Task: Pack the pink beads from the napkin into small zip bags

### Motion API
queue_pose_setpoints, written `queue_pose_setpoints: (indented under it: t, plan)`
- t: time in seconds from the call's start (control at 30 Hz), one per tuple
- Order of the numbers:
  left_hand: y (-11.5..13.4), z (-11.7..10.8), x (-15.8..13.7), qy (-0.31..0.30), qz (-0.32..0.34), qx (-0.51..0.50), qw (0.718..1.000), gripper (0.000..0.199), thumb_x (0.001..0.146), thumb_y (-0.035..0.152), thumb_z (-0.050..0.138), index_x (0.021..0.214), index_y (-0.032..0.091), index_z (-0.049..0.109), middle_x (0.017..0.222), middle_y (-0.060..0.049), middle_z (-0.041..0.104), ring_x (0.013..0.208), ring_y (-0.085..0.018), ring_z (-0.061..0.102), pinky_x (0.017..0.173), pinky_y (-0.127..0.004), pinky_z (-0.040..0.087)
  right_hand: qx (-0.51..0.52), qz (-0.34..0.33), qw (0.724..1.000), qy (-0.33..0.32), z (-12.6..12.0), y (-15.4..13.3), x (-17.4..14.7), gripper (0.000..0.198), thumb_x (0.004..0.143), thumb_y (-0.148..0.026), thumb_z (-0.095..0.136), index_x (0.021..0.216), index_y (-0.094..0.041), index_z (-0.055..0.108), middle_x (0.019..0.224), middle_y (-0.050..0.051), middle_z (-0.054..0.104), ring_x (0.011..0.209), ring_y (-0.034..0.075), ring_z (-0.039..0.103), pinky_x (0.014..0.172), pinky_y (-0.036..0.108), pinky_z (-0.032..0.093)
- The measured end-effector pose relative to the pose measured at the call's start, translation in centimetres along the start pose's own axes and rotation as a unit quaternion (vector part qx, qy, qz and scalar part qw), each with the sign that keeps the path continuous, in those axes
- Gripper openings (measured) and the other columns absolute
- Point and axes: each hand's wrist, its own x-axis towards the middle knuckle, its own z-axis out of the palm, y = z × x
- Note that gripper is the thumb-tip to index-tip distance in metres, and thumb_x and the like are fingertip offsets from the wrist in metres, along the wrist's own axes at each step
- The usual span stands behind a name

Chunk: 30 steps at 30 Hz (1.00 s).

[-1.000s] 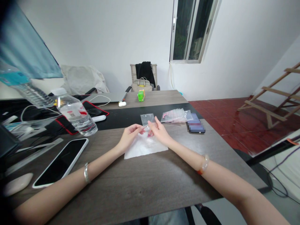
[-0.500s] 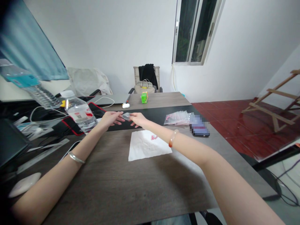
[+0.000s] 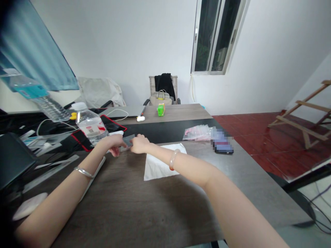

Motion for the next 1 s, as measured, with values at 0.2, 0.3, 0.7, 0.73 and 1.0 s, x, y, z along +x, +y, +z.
queue_pose_setpoints:
  t: [0.2,0.3,0.7,0.73,1.0]
  plan:
    - [1.3,-0.5,-1.2,0.078,0.069,0.092,0.99,0.017,0.07,0.031,0.065,0.064,0.015,0.063,0.041,-0.011,0.058,0.057,-0.036,0.066,0.057,-0.039,0.049,-0.222,0.056,0.973,0.037,-4.3,0.6,-1.0,0.032,0.092,-0.032,0.056,0.12,-0.016,0.054,0.119,0.009,0.057,0.101,0.022,0.059,0.084,0.042,0.052]
    - [2.6,0.5,-2.8,0.14,0.146,0.12,0.972,0.025,0.077,0.04,0.059,0.074,0.015,0.063,0.066,-0.016,0.068,0.08,-0.037,0.067,0.07,-0.039,0.047,-0.332,0.107,0.935,0.061,-7.7,1.2,-2.0,0.03,0.092,-0.032,0.055,0.118,-0.017,0.056,0.122,0.01,0.056,0.103,0.021,0.058,0.087,0.042,0.05]
    - [5.6,7.4,-7.6,0.026,0.49,0.128,0.862,0.034,0.083,0.041,0.055,0.107,0.017,0.058,0.113,-0.013,0.066,0.105,-0.03,0.061,0.086,-0.038,0.045,-0.48,0.171,0.847,0.149,-13.5,4.0,-7.4,0.025,0.071,0.006,0.058,0.087,-0.006,0.072,0.102,0.027,0.068,0.105,0.036,0.062,0.088,0.043,0.043]
    - [5.6,7.5,-7.5,0.016,0.495,0.122,0.86,0.037,0.081,0.04,0.058,0.11,0.017,0.057,0.117,-0.013,0.064,0.107,-0.03,0.06,0.088,-0.039,0.044,-0.472,0.162,0.851,0.165,-13.8,3.9,-7.6,0.025,0.073,0.005,0.056,0.089,-0.006,0.072,0.105,0.027,0.067,0.107,0.035,0.061,0.088,0.041,0.044]
    - [6.1,7.2,-6.8,0.108,0.539,-0.048,0.834,0.023,0.082,0.035,0.06,0.096,0.018,0.06,0.101,-0.007,0.068,0.094,-0.022,0.063,0.084,-0.035,0.047,-0.293,0.085,0.929,0.21,-12.3,2.2,-7.4,0.024,0.091,-0.024,0.051,0.092,-0.012,0.072,0.087,0.009,0.074,0.081,0.018,0.069,0.071,0.023,0.052]
